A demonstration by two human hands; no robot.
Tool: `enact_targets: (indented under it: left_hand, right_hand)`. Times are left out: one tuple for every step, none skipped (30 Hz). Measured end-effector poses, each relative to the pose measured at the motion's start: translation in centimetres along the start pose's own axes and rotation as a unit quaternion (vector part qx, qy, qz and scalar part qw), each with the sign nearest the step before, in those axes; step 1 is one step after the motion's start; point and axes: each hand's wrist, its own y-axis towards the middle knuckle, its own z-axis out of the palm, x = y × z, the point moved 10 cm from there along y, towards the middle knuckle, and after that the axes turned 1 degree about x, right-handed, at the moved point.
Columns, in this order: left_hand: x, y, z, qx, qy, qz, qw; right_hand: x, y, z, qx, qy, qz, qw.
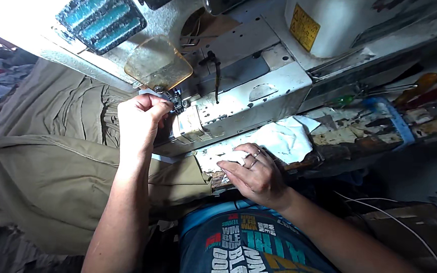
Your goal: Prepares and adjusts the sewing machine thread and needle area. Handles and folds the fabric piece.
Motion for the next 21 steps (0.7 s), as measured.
enact_targets:
  left_hand:
    - [0.03,0.01,0.00,-0.001,0.000,0.000,1.000]
    - [0.04,-0.01,0.00,-0.002,0.000,0.001,1.000]
    - [0.02,-0.04,0.01,-0.002,0.001,0.002,1.000]
    - [0.02,-0.08,0.01,-0.002,0.001,0.002,1.000]
    - [0.02,-0.12,-0.01,-0.002,0.003,0.001,1.000]
    - [-0.01,-0.15,-0.03,-0.003,0.004,0.000,1.000]
    - [-0.03,-0.16,-0.04,-0.003,0.005,0.002,1.000]
    - [-0.02,-0.18,-0.05,-0.003,0.003,0.002,1.000]
    - [-0.02,-0.19,-0.06,-0.003,0.002,0.002,1.000]
    - [0.01,-0.19,-0.07,-0.004,0.003,0.002,1.000]
    - [0.03,-0.19,-0.09,-0.004,0.004,0.002,1.000]
    - [0.04,-0.18,-0.09,-0.005,0.004,0.003,1.000]
    - [0.05,-0.18,-0.09,-0.003,0.004,0.003,1.000]
    - [0.04,-0.18,-0.10,-0.002,0.004,0.004,1.000]
    - [0.01,-0.20,-0.11,-0.001,0.003,0.005,1.000]
    - [-0.02,-0.20,-0.12,-0.001,0.002,0.007,1.000]
    - [-0.07,-0.20,-0.12,-0.002,0.001,0.009,1.000]
    - [-0.08,-0.19,-0.12,-0.003,0.001,0.009,1.000]
    - [-0.06,-0.17,-0.11,-0.004,0.002,0.006,1.000]
    - [-0.05,-0.16,-0.09,-0.007,0.002,0.003,1.000]
    - [-0.07,-0.16,-0.07,-0.008,0.004,0.001,1.000]
  right_hand:
    - [0.00,-0.01,-0.02,-0.001,0.000,0.000,1.000]
    - [0.01,-0.02,-0.03,-0.001,-0.002,-0.001,1.000]
    - [0.02,-0.03,-0.02,-0.001,-0.002,-0.001,1.000]
    - [0.00,-0.05,-0.02,-0.001,-0.002,0.000,1.000]
    - [-0.01,-0.06,-0.04,-0.003,-0.001,0.001,1.000]
    - [-0.01,-0.09,-0.05,-0.004,-0.002,0.002,1.000]
    - [-0.01,-0.11,-0.04,-0.005,0.000,0.002,1.000]
    - [-0.01,-0.11,-0.03,-0.005,0.002,0.002,1.000]
    - [0.01,-0.11,-0.04,-0.006,0.003,0.002,1.000]
    - [0.01,-0.10,-0.05,-0.006,0.004,0.003,1.000]
    - [0.00,-0.10,-0.05,-0.006,0.004,0.004,1.000]
    - [-0.02,-0.10,-0.06,-0.006,0.004,0.005,1.000]
    - [-0.02,-0.11,-0.06,-0.006,0.003,0.006,1.000]
    - [0.00,-0.12,-0.04,-0.006,0.004,0.004,1.000]
    - [0.01,-0.11,-0.02,-0.004,0.003,0.003,1.000]
    - [0.01,-0.11,0.00,-0.003,0.005,0.002,1.000]
    - [0.02,-0.12,0.00,-0.004,0.006,0.000,1.000]
    - [0.04,-0.12,-0.01,-0.005,0.008,-0.001,1.000]
    - [0.03,-0.10,-0.04,-0.006,0.010,-0.002,1.000]
    - [0.03,-0.09,-0.07,-0.007,0.010,-0.001,1.000]
    - [0.03,-0.08,-0.11,-0.008,0.009,0.000,1.000]
